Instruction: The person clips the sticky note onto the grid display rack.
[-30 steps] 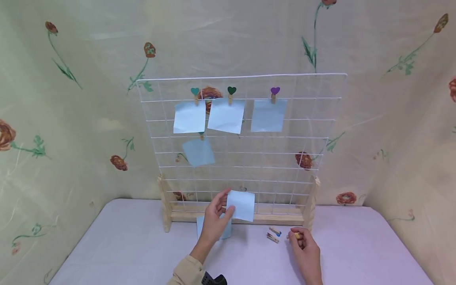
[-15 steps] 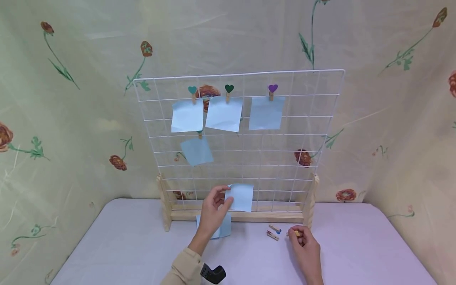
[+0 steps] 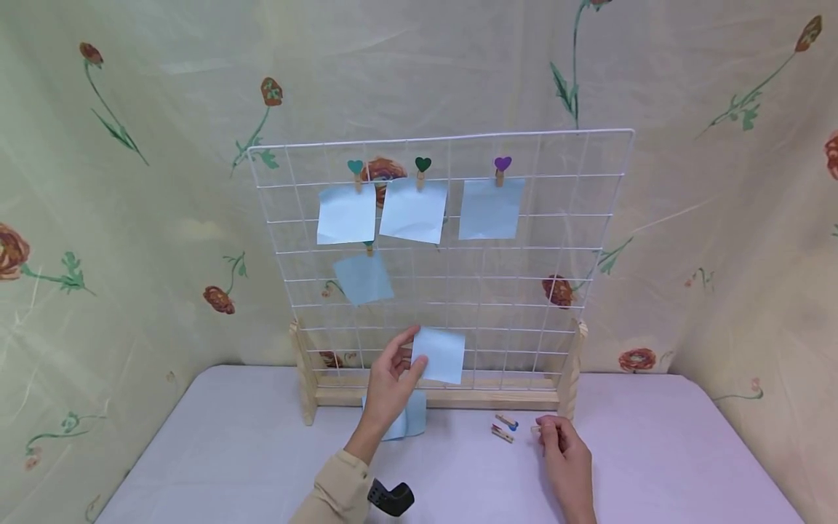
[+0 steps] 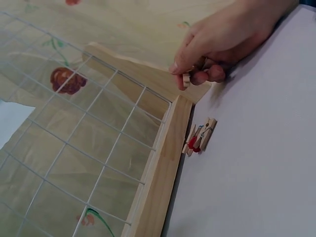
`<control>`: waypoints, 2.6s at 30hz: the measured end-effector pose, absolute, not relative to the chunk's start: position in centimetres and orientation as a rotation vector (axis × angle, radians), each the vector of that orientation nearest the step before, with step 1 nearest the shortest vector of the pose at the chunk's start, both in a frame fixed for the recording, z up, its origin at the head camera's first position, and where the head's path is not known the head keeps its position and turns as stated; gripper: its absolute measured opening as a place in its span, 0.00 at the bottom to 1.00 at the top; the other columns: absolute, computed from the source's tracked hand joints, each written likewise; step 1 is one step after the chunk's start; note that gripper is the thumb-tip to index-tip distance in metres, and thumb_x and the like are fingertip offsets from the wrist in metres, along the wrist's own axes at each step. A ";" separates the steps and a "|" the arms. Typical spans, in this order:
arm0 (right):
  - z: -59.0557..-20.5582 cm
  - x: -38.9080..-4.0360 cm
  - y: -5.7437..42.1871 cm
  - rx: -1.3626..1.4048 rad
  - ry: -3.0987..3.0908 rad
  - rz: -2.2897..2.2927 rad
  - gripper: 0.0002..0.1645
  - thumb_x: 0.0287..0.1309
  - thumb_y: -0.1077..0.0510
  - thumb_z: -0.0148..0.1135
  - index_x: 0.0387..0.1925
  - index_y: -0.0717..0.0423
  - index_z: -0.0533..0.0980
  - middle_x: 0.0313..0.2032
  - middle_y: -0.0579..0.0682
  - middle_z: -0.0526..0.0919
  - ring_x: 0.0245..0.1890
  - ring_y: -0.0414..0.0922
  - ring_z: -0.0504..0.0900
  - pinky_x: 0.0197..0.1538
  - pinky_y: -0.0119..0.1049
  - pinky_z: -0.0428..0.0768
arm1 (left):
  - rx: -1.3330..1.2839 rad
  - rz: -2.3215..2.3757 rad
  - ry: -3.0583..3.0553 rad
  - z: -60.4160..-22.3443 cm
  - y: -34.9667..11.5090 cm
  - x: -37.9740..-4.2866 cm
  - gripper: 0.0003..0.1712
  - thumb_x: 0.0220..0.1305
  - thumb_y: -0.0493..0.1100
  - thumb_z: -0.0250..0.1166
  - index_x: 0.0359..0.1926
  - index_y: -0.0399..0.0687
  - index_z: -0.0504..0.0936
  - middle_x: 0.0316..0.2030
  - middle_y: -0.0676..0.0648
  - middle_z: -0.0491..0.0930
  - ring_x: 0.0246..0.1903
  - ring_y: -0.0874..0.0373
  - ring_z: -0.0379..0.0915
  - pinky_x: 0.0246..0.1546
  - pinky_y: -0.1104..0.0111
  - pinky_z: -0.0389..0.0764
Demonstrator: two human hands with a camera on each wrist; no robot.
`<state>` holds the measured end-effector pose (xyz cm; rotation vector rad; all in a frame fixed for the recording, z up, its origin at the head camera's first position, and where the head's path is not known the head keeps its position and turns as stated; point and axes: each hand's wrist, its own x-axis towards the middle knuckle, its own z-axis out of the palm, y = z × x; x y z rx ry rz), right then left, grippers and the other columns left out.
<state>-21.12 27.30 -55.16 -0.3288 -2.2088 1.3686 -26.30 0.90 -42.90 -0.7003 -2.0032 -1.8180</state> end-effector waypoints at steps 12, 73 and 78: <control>-55.3 -21.3 27.3 -0.213 -2.214 1.455 0.15 0.69 0.55 0.48 0.50 0.59 0.73 0.29 0.48 0.82 0.25 0.33 0.80 0.32 0.22 0.77 | -0.677 -1.771 -1.977 -42.0 0.6 -26.5 0.27 0.62 0.33 0.61 0.63 0.44 0.70 0.56 0.44 0.76 0.43 0.49 0.77 0.40 0.71 0.80; -53.9 -19.5 24.0 -0.085 -2.100 1.538 0.13 0.54 0.64 0.65 0.43 0.59 0.78 0.34 0.33 0.80 0.31 0.30 0.78 0.31 0.23 0.75 | -0.641 -1.783 -1.852 -37.9 0.4 -27.6 0.26 0.65 0.32 0.56 0.64 0.44 0.68 0.60 0.42 0.71 0.29 0.55 0.74 0.32 0.75 0.76; -53.8 -19.7 23.5 0.002 -2.084 1.549 0.14 0.55 0.66 0.64 0.44 0.61 0.77 0.34 0.36 0.79 0.34 0.30 0.77 0.32 0.22 0.76 | -0.642 -1.809 -1.862 -38.0 0.3 -27.6 0.26 0.66 0.33 0.56 0.65 0.46 0.68 0.61 0.43 0.70 0.31 0.49 0.77 0.27 0.74 0.78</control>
